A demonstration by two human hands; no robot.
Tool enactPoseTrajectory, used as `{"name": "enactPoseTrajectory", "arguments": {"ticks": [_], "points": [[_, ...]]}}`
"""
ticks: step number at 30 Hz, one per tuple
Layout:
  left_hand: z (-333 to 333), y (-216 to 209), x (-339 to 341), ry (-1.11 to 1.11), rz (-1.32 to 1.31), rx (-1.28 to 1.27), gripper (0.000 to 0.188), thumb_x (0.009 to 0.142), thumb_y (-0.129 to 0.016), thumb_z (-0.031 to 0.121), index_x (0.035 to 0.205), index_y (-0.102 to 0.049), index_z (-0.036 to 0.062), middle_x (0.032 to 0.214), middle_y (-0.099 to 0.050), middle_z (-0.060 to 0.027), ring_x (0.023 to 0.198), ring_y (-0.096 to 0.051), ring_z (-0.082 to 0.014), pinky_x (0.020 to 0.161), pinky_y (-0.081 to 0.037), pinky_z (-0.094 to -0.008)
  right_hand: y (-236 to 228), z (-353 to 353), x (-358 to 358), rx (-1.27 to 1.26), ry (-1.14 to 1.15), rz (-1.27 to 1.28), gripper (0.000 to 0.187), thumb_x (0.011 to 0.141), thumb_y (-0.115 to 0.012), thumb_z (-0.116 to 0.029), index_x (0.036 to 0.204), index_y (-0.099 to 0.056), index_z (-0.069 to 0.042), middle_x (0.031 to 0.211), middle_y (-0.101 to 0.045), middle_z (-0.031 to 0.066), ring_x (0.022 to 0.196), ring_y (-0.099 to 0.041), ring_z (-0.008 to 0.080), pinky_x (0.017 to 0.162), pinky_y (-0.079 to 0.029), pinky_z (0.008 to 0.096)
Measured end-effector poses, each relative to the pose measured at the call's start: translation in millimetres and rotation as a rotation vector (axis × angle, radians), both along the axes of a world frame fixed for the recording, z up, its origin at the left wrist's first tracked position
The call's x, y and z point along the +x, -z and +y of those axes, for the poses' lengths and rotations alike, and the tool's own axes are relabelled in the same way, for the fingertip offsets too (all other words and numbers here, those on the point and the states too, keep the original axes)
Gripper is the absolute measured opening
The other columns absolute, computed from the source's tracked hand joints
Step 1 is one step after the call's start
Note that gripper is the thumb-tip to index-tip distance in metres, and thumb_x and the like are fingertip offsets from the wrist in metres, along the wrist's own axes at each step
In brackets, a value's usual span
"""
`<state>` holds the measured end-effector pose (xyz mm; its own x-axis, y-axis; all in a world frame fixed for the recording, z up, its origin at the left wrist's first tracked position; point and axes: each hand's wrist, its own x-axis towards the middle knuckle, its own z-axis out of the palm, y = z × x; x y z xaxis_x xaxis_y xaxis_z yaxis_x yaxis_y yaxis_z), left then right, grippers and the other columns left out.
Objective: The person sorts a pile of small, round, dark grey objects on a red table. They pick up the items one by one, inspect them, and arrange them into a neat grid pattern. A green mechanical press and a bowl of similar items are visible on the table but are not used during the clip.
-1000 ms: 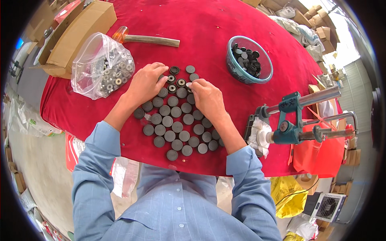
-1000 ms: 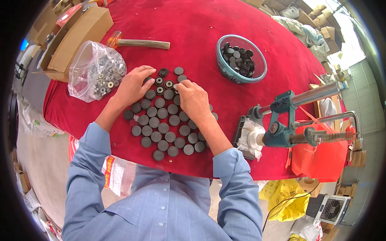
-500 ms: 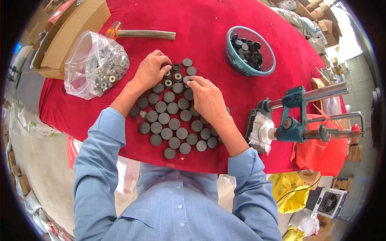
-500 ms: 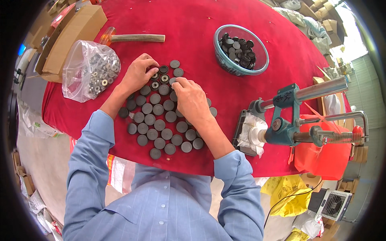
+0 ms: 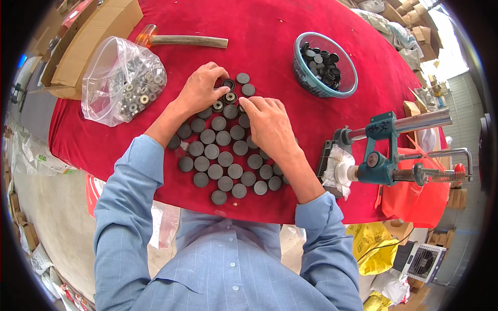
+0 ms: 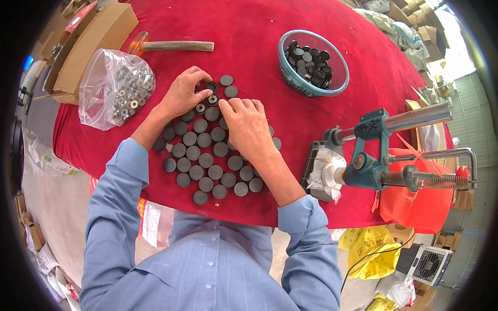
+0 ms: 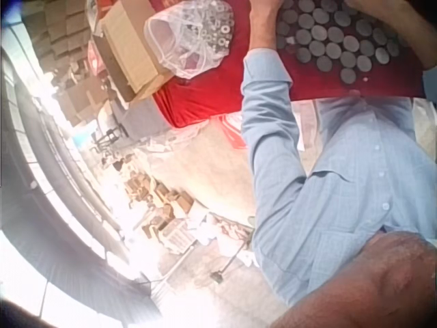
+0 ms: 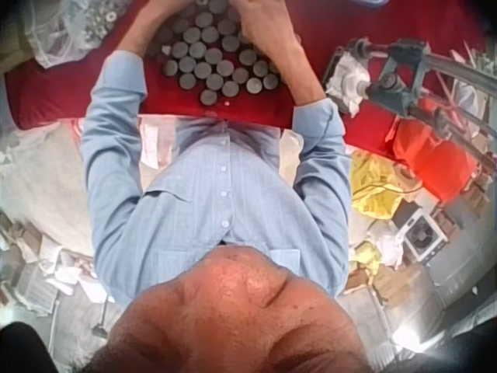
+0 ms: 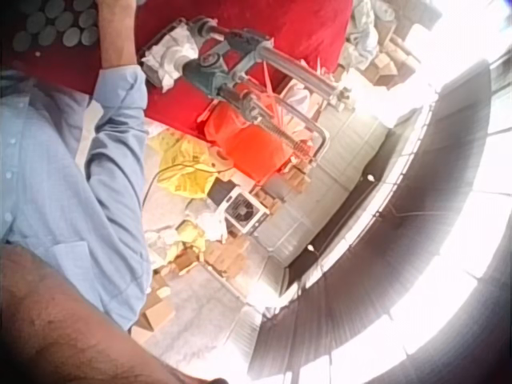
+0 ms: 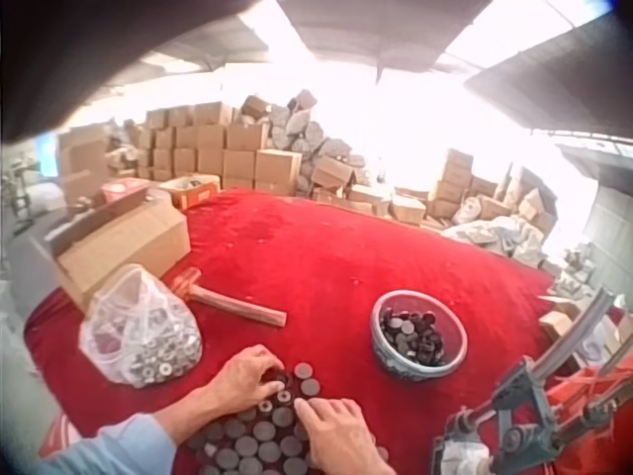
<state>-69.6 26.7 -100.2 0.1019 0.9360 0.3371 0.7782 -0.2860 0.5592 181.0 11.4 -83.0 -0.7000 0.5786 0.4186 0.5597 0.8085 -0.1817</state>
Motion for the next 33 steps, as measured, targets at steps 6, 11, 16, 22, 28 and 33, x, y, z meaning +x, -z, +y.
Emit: {"name": "enactPoseTrajectory", "arguments": {"ticks": [6,11,16,22,28,33], "points": [[-4.4,-13.8,7.5,0.018,-0.293,-0.123,0.026,0.092,-0.083,0.004,0.116,-0.075,0.002,0.098,-0.074,-0.0074,0.085,-0.07,-0.017,0.08,-0.058,-0.0333,5.5,0.0,2.2,-0.01,-0.026,-0.021,0.038,0.087,-0.071,0.0,0.126,-0.073,-0.004,0.13,-0.071,0.0101,0.125,-0.068,0.0296,0.116,-0.047,0.0537],[-27.9,-32.7,-4.3,-0.032,-0.293,-0.044,0.032,0.091,-0.083,0.001,0.123,-0.08,0.003,0.098,-0.074,-0.0046,0.084,-0.068,-0.0112,0.077,-0.056,-0.0298,9.9,-11.1,3.8,-0.001,0.012,-0.061,0.044,0.089,-0.071,-0.001,0.133,-0.071,-0.004,0.143,-0.068,0.0111,0.136,-0.064,0.0294,0.12,-0.044,0.0568],[-63.1,-38.8,-7.7,-0.035,-0.157,0.099,0.03,0.09,-0.082,-0.002,0.12,-0.083,0.0037,0.101,-0.076,-0.0075,0.09,-0.073,-0.0159,0.081,-0.058,-0.031,19.4,-23.8,1.9,0.074,0.073,-0.142,0.05,0.091,-0.069,-0.004,0.142,-0.068,-0.002,0.151,-0.065,0.0129,0.143,-0.06,0.0285,0.123,-0.04,0.0601],[-76.5,-11.2,6.2,0.009,-0.025,0.204,0.024,0.09,-0.083,0.001,0.114,-0.083,0.0047,0.112,-0.076,-0.0111,0.099,-0.077,-0.0279,0.084,-0.064,-0.0372,18.7,-24.3,0.7,0.064,0.092,-0.121,0.046,0.092,-0.068,-0.004,0.138,-0.072,-0.004,0.151,-0.066,0.0133,0.143,-0.06,0.027,0.124,-0.037,0.0622],[-79.2,-5.6,6.9,0.074,0.25,0.283,0.027,0.093,-0.081,0.007,0.12,-0.081,0.0057,0.12,-0.076,-0.0119,0.108,-0.073,-0.0321,0.091,-0.06,-0.0443,-19.8,10.0,2.4,-0.308,0.126,0.067,0.032,0.094,-0.069,-0.005,0.124,-0.079,-0.009,0.125,-0.076,0.015,0.11,-0.076,0.0349,0.098,-0.06,0.0525],[-90.8,-12.3,12.6,0.063,0.342,0.268,0.028,0.094,-0.08,0.014,0.121,-0.081,0.0062,0.123,-0.076,-0.0079,0.113,-0.07,-0.0294,0.1,-0.054,-0.0464,-14.7,40.0,-11.2,-0.279,0.197,0.129,0.032,0.092,-0.077,-0.01,0.124,-0.078,-0.008,0.114,-0.076,0.0147,0.103,-0.077,0.0374,0.088,-0.062,0.0507]]}}
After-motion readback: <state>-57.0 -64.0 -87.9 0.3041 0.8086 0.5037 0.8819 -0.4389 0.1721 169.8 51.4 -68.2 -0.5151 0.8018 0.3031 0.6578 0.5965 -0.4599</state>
